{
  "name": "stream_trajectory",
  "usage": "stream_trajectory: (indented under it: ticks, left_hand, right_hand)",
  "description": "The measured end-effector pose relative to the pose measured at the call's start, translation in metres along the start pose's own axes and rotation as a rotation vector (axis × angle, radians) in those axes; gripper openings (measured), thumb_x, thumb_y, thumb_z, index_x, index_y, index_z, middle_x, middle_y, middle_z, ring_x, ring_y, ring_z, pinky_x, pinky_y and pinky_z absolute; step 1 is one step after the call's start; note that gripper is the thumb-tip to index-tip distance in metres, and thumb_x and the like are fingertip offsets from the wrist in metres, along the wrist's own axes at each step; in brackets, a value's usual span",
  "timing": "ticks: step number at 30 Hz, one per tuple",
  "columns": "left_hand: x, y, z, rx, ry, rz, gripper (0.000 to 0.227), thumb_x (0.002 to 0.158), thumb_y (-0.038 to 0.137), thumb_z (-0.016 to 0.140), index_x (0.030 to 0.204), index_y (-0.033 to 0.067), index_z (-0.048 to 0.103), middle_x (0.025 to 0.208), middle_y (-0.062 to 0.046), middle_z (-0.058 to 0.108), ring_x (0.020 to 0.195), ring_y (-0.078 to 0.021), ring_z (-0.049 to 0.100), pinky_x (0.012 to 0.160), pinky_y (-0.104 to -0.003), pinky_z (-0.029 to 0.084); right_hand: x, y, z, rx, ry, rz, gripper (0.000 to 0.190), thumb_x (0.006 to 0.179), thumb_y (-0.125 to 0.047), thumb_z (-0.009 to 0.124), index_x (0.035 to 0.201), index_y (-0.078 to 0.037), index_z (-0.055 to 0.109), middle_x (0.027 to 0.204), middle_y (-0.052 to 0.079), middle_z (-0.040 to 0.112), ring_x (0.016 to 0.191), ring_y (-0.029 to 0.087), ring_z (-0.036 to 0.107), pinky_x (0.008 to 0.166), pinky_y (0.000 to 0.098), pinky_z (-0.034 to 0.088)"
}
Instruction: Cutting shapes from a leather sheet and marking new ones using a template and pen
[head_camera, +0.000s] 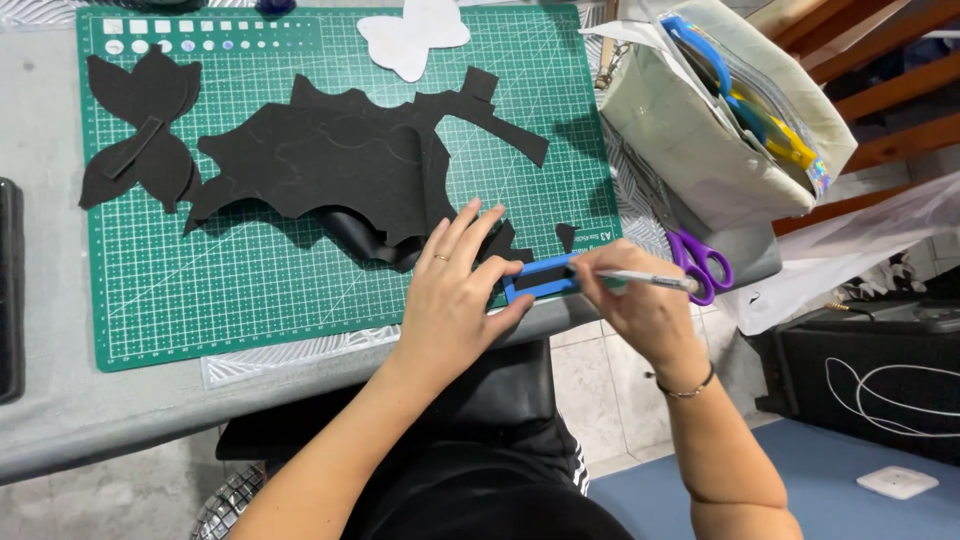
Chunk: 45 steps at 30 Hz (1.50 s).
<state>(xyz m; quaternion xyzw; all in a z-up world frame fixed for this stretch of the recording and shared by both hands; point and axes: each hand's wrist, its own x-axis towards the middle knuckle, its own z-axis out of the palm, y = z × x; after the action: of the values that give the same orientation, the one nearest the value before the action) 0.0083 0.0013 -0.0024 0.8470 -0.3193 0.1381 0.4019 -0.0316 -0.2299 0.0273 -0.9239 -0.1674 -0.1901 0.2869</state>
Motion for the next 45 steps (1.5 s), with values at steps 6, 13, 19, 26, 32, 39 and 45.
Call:
stream_trajectory:
  ticks: [6,13,19,26,32,39,45]
  left_hand:
    - [-0.001,-0.001,0.001,0.014,-0.003,0.011,0.036,0.075,0.026,0.088,0.103,0.0101,0.073,0.15,-0.015,0.053,0.145,-0.0401,0.044,0.117,-0.059,0.035]
    - [-0.001,-0.001,0.002,-0.005,0.01,0.007,0.034,0.079,0.032,0.086,0.103,0.0108,0.073,0.148,-0.015,0.055,0.145,-0.0408,0.045,0.117,-0.059,0.034]
    - [-0.001,0.0,0.003,0.024,0.035,0.02,0.035,0.079,0.033,0.087,0.103,0.0112,0.074,0.146,-0.015,0.056,0.144,-0.0402,0.046,0.118,-0.058,0.033]
    - [0.0,0.0,0.002,0.019,0.049,0.029,0.035,0.078,0.031,0.088,0.101,0.0097,0.072,0.144,-0.016,0.057,0.144,-0.0404,0.047,0.117,-0.058,0.034]
    - [-0.003,-0.006,0.006,-0.031,0.028,0.063,0.035,0.083,0.031,0.085,0.106,0.0094,0.071,0.138,-0.014,0.059,0.138,-0.038,0.052,0.115,-0.051,0.041]
    - [-0.006,-0.009,0.009,-0.055,-0.035,0.066,0.034,0.091,0.029,0.079,0.114,0.0082,0.066,0.136,-0.011,0.057,0.137,-0.0341,0.052,0.112,-0.046,0.045]
    - [-0.007,-0.008,0.007,-0.091,-0.045,0.056,0.032,0.092,0.028,0.077,0.114,0.0072,0.065,0.125,-0.009,0.06,0.132,-0.0317,0.057,0.106,-0.041,0.05]
  right_hand:
    - [0.023,-0.036,0.025,0.216,-0.084,0.058,0.018,0.093,-0.015,0.074,0.08,-0.009,0.064,0.084,0.006,0.079,0.074,0.033,0.074,0.062,0.0387,0.057]
    - [-0.006,0.018,0.005,0.064,-0.01,-0.022,0.014,0.095,-0.008,0.075,0.091,-0.009,0.061,0.084,0.011,0.075,0.073,0.034,0.072,0.064,0.0386,0.057]
    - [0.0,0.004,-0.009,0.012,-0.015,-0.015,0.017,0.098,-0.012,0.074,0.091,-0.01,0.058,0.082,0.008,0.072,0.07,0.031,0.071,0.063,0.0348,0.056]
    - [0.007,-0.002,-0.015,0.029,-0.013,-0.019,0.018,0.095,-0.007,0.074,0.091,-0.011,0.057,0.083,0.007,0.075,0.069,0.03,0.072,0.062,0.0341,0.056]
    - [0.01,-0.012,-0.029,0.102,0.053,0.03,0.007,0.099,-0.008,0.069,0.1,-0.009,0.062,0.098,0.007,0.077,0.085,0.028,0.074,0.076,0.0328,0.056]
    - [0.02,-0.018,-0.036,-0.091,-0.205,-0.146,0.036,0.087,-0.018,0.08,0.12,-0.005,0.072,0.121,0.016,0.07,0.116,0.039,0.066,0.097,0.0478,0.054]
    - [0.026,-0.012,-0.036,-0.06,-0.269,-0.063,0.03,0.088,-0.02,0.081,0.114,-0.006,0.074,0.118,0.011,0.072,0.112,0.034,0.069,0.094,0.0437,0.056]
